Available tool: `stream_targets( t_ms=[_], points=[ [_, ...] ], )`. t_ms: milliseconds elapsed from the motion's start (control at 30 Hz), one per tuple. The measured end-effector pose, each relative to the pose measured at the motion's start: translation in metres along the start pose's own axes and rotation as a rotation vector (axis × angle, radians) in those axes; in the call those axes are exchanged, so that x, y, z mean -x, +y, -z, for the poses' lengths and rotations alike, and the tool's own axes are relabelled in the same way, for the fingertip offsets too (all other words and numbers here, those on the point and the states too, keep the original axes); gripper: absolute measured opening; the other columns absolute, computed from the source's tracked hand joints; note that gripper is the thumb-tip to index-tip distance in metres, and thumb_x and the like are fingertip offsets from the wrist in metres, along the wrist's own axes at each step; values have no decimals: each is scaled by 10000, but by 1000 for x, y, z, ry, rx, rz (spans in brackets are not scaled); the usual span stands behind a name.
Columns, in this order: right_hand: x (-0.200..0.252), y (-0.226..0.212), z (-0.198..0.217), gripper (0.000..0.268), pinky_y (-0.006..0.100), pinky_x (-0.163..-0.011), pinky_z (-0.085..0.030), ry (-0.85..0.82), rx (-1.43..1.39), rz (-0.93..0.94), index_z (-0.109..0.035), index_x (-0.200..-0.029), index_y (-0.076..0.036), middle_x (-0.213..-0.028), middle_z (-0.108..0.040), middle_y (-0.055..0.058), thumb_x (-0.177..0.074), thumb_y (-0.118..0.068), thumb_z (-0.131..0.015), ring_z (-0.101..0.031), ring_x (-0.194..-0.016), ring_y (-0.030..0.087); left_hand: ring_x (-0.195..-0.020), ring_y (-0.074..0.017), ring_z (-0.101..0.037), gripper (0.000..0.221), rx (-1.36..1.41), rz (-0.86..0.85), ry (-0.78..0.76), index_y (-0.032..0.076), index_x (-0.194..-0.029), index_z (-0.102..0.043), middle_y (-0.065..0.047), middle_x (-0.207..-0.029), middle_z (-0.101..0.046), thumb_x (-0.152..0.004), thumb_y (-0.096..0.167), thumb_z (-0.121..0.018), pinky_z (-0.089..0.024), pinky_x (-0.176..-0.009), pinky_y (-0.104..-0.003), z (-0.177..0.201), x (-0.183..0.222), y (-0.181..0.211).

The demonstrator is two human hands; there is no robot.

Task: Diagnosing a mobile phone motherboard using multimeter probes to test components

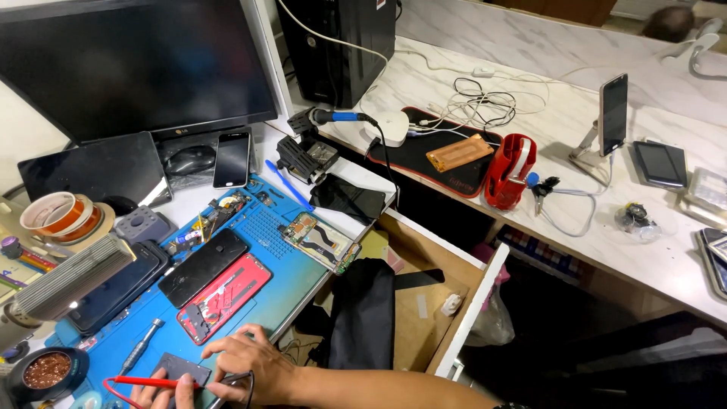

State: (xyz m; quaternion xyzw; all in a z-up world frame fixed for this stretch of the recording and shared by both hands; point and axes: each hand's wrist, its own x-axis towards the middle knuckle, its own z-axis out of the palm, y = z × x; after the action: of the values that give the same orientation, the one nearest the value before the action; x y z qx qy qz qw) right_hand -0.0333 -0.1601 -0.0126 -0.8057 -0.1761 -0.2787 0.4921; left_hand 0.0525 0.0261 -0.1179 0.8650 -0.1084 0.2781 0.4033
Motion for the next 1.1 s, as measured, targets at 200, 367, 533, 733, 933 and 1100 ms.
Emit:
stream_targets(
  t_ms=[200, 367, 533, 733, 933, 1100],
  points=[
    [0, 0, 1, 219, 518, -1127, -270, -7, 17, 11, -552, -886, -153, -1388, -612, 84, -1049, -299, -548, -636, -1068, 328, -1476, -433, -508, 258, -11, -26, 8, -93, -936, -724, -228, -1314, -701, -1038, 141, -762, -328, -1310, -542, -4, 1, -11],
    [1, 2, -1, 206, 507, -1136, -267, -6, -3, -2, -565, -883, -159, -1389, -613, 73, -1045, -285, -565, -641, -1087, 322, -1440, -422, -521, 252, -3, -28, 16, -110, -938, -713, -235, -1287, -698, -1035, 115, -770, -353, -1284, -531, -2, 1, -4],
    [-1, -1, 2, 224, 501, -1159, -255, -36, 14, -10, -540, -916, -159, -1402, -599, 64, -1054, -336, -529, -643, -1060, 313, -1457, -421, -497, 231, 23, -41, 23, -97, -936, -701, -259, -1318, -684, -1050, 101, -740, -315, -1321, -537, 9, -2, 19],
    [-2, 0, 2, 212, 506, -1169, -259, -41, 39, 5, -533, -908, -151, -1373, -611, 59, -1037, -318, -553, -636, -1109, 285, -1432, -384, -544, 261, -28, 30, -77, -67, -877, -745, -224, -1259, -716, -1042, 134, -721, -402, -1197, -466, 29, -11, 42],
    [-3, -2, 2, 216, 502, -1161, -274, -27, 77, 23, -534, -888, -150, -1365, -616, 39, -1030, -310, -566, -640, -1103, 266, -1464, -281, -595, 307, -210, -52, -73, 65, -790, -762, -77, -1282, -755, -1022, 264, -734, -245, -1342, -446, 23, -7, 14],
    [-3, -2, 2, 233, 507, -1167, -263, -34, 56, 5, -529, -881, -144, -1357, -611, 45, -1031, -321, -556, -633, -1110, 273, -1497, -244, -588, 331, -280, -33, -94, 112, -790, -762, -25, -1304, -757, -1039, 325, -716, -201, -1324, -491, 26, -6, 18]
  ],
)
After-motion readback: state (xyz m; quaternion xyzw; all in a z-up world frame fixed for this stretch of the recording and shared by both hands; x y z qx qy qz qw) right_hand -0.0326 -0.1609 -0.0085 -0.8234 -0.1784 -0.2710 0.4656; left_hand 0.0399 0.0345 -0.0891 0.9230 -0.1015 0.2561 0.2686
